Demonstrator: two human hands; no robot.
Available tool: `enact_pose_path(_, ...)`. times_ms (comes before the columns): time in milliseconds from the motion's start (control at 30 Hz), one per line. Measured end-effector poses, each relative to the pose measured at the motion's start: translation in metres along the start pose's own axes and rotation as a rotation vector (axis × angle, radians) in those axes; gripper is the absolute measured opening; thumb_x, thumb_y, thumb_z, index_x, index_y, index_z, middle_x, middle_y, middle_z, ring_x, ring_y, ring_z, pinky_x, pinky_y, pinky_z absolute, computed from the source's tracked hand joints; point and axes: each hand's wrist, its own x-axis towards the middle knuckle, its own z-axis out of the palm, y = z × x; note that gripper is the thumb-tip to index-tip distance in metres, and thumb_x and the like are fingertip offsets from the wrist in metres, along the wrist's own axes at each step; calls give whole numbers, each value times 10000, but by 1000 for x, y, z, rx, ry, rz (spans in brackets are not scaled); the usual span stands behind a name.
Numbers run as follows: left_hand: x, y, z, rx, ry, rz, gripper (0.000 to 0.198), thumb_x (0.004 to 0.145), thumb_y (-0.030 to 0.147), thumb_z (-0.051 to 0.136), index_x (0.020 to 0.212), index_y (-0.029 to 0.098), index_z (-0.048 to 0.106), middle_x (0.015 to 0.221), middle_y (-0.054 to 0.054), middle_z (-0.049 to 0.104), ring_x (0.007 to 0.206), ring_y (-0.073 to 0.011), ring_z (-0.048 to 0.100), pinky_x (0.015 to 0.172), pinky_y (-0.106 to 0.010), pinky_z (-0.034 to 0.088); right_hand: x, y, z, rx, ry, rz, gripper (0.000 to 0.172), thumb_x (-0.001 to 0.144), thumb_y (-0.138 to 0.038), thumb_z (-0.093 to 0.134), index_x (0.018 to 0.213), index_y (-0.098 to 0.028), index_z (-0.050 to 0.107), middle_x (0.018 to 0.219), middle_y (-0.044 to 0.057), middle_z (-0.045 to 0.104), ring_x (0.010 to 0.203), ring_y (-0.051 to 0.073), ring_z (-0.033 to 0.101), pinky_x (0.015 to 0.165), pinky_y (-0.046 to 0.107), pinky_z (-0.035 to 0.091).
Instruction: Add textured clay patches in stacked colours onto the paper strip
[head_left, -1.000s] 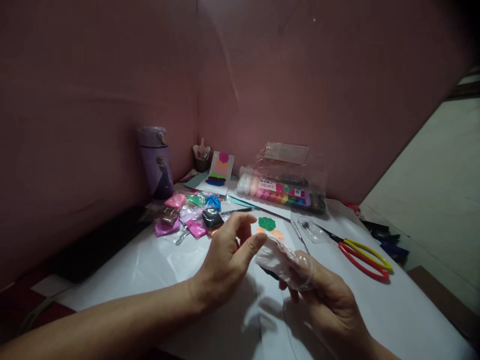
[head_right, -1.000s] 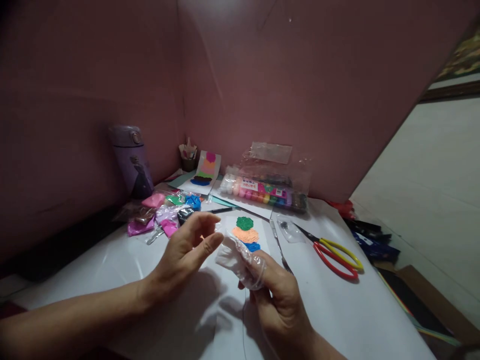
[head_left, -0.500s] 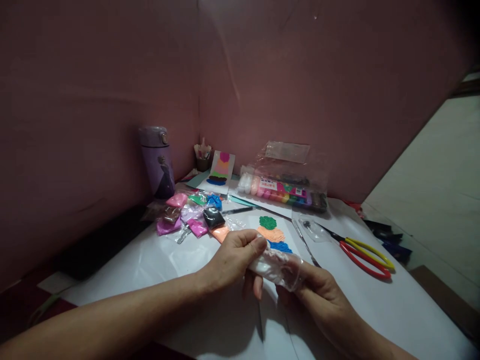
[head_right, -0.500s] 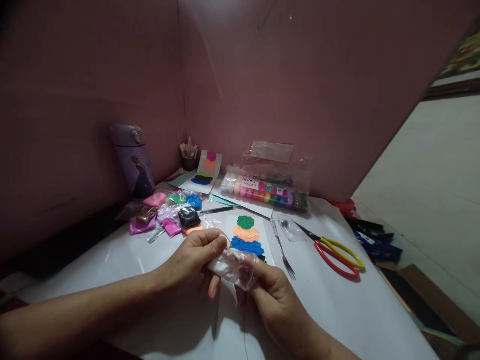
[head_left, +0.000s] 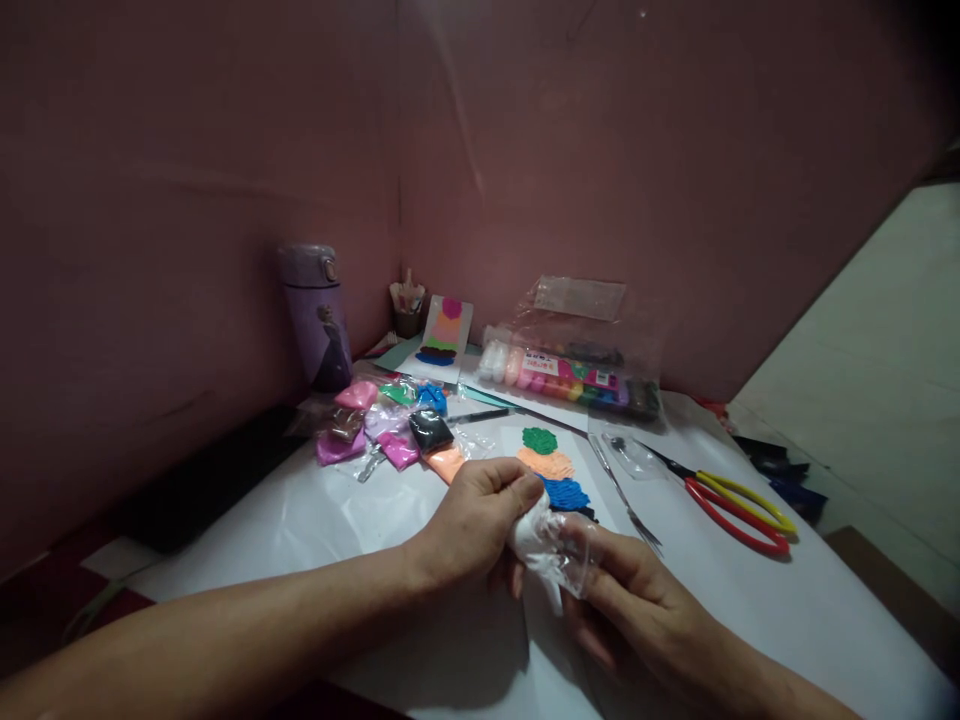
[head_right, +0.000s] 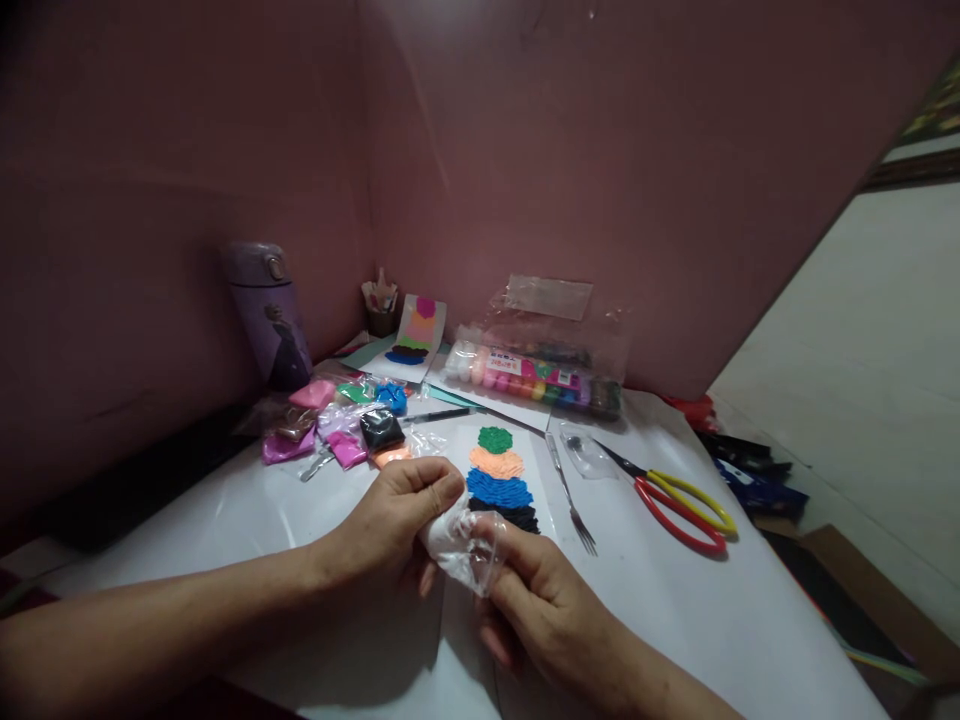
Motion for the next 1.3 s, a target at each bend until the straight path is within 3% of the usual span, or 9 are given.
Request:
enact_pose_path(100, -1, 0, 2, 4, 11, -1, 345, 780, 442, 564, 606, 172, 439, 366, 64, 445, 227, -73, 403, 207, -139, 287, 0, 4, 0, 52, -23, 19, 427, 883, -531, 430, 1041, -150, 537, 409, -94, 404, 338, 59, 315, 374, 184, 240)
enact_pose_path(200, -1, -1, 4, 0, 33, 41, 346, 777, 423, 578, 587, 175, 429, 364, 71, 422, 226, -66, 383, 207, -139, 276, -1, 4, 0, 64, -27, 20, 403, 880, -552, 419, 952, -166, 509, 399, -96, 410, 331, 56, 315, 375, 181, 245)
enact_pose_path(300, 1, -1, 4, -13, 70, 73, 349, 778, 432, 579, 592, 175, 435, 381, 69, 430, 230, -61, 376, 209, -141, 267, -1, -1, 2, 69, -6, 28, 392, 879, -561, 413, 877, -176, 487, 402, -91, 416, 345, 58, 319, 388, 184, 259)
enact_pose_path(467, 5, 1, -1, 28, 97, 105, 324, 821, 441, 524, 649, 177, 448, 362, 54, 457, 226, -78, 388, 219, -143, 250, 0, -2, 0, 78, 83, -31, 377, 900, -515, 414, 912, -157, 531, 450, -73, 449, 379, 57, 333, 408, 185, 280)
enact_pose_path(633, 6, 1, -6, 51, 14, 129, 313, 857, 458, 479, 729, 173, 455, 441, 41, 522, 265, -70, 432, 255, -136, 299, 1, 7, -2, 160, 159, -47, 363, 866, -467, 504, 1026, -146, 559, 464, -52, 522, 366, 57, 412, 391, 170, 307)
enact_pose_path(967, 3, -1, -4, -13, -65, 90, 332, 846, 504, 477, 738, 197, 413, 435, 69, 515, 231, -60, 396, 213, -124, 276, 2, 3, -6, 450, -87, 137, 501, 865, -377, 531, 1309, -173, 417, 462, -32, 612, 287, 58, 467, 326, 124, 335)
enact_pose_path(1167, 0, 0, 2, -23, -55, 74, 322, 842, 488, 498, 742, 188, 436, 473, 63, 529, 231, -45, 390, 211, -120, 293, 4, -4, -2, 423, -182, 193, 489, 857, -464, 529, 1208, -125, 488, 444, -28, 597, 269, 60, 471, 310, 124, 365)
enact_pose_path(1300, 2, -2, 1, -24, -14, 96, 319, 848, 497, 478, 753, 196, 428, 435, 68, 517, 216, -54, 365, 193, -126, 271, 3, -3, 0, 425, -100, 165, 445, 866, -550, 466, 1051, -149, 523, 423, -49, 571, 248, 53, 437, 303, 134, 353)
